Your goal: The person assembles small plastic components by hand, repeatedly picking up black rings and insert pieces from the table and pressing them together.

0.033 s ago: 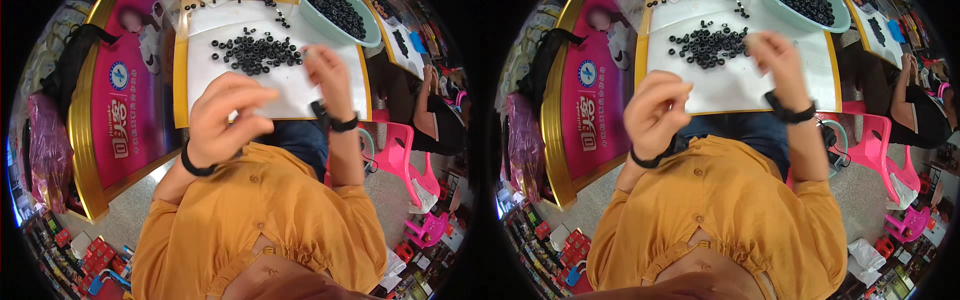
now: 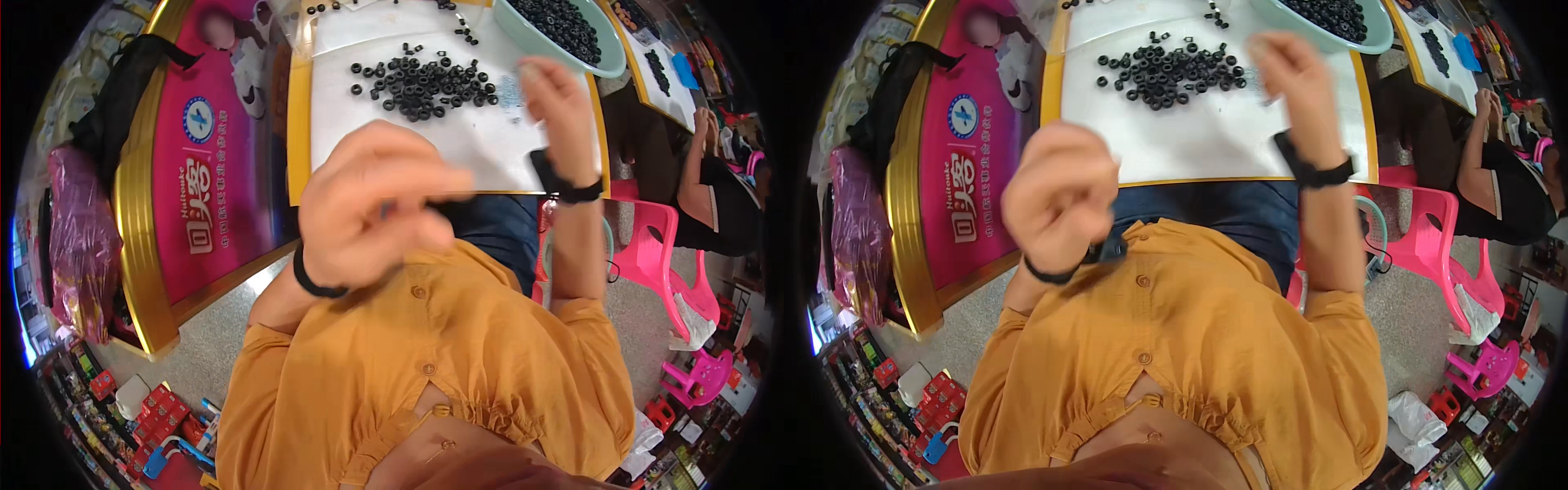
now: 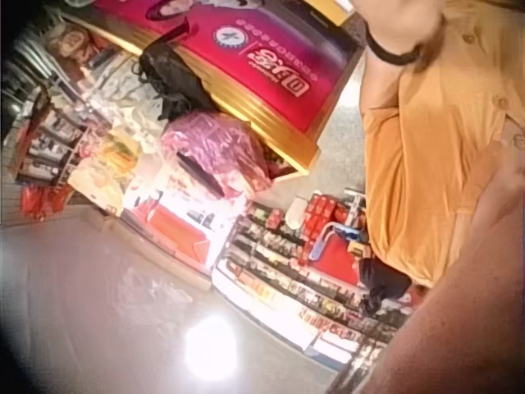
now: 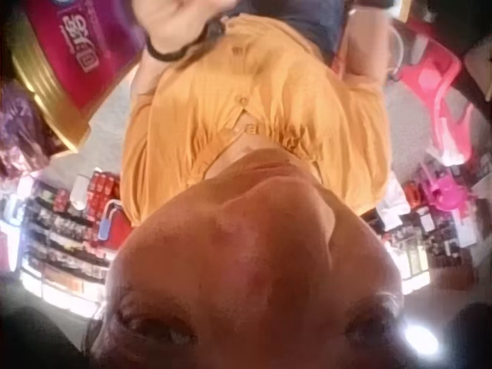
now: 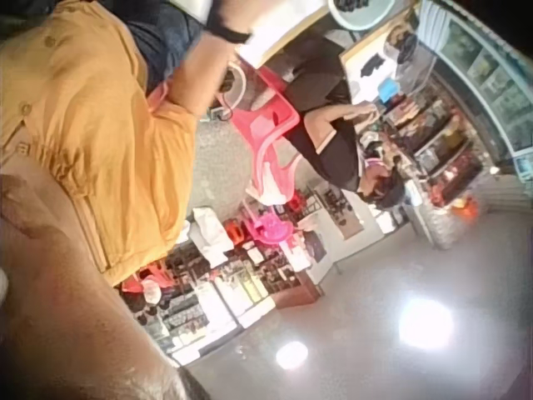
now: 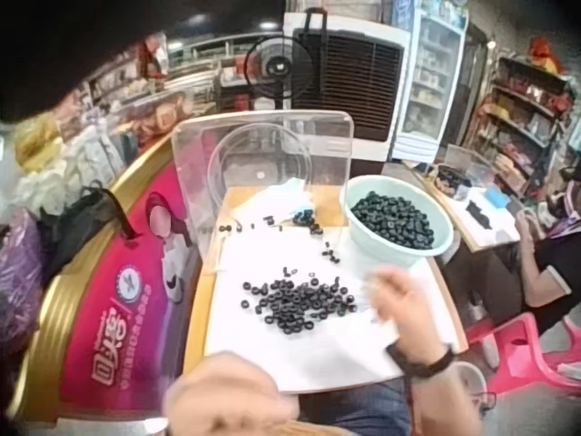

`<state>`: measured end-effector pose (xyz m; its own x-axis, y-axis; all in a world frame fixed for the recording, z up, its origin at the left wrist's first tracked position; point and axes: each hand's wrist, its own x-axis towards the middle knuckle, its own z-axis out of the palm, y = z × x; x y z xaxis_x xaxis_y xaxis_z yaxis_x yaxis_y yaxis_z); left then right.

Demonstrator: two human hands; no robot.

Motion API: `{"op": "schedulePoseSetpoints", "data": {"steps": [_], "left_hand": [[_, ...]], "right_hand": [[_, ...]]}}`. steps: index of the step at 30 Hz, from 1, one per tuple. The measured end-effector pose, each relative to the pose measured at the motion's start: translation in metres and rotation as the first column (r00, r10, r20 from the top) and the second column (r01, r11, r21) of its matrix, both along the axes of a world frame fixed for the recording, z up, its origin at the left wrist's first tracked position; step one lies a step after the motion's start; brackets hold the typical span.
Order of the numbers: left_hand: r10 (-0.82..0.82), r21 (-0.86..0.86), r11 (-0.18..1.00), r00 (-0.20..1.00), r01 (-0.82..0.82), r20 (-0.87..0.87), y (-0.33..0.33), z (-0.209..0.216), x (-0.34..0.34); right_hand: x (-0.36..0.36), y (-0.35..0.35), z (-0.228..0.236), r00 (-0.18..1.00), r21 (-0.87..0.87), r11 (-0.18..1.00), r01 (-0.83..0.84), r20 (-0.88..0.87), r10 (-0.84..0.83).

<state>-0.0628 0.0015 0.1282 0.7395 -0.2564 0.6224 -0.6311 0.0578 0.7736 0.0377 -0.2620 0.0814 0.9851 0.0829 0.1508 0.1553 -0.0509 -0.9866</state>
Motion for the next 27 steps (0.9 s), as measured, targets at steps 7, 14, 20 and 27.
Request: {"op": "schedulePoseSetpoints", "data": {"steps": [7,14,20,27], "left_hand": [[-0.331,-0.397,0.852,0.939,0.342,0.097,0.013,0.059,-0.057],[-0.257,-0.401,0.876,0.963,0.268,0.083,-0.011,0.062,-0.059],[-0.19,-0.452,0.866,0.977,0.215,0.099,0.0,0.064,-0.044],[-0.121,-0.559,0.816,0.989,0.146,0.082,0.006,0.062,-0.036]], "right_hand": [[0.1,-0.1,0.005,0.89,-0.54,0.729,0.419,0.402,-0.214],[0.092,0.011,-0.023,0.924,-0.758,0.651,-0.02,0.234,0.301],[0.121,0.076,-0.052,0.799,-0.855,0.517,-0.038,0.285,0.53],[0.147,0.072,-0.057,0.744,-0.911,0.398,-0.108,0.191,0.64]]}}
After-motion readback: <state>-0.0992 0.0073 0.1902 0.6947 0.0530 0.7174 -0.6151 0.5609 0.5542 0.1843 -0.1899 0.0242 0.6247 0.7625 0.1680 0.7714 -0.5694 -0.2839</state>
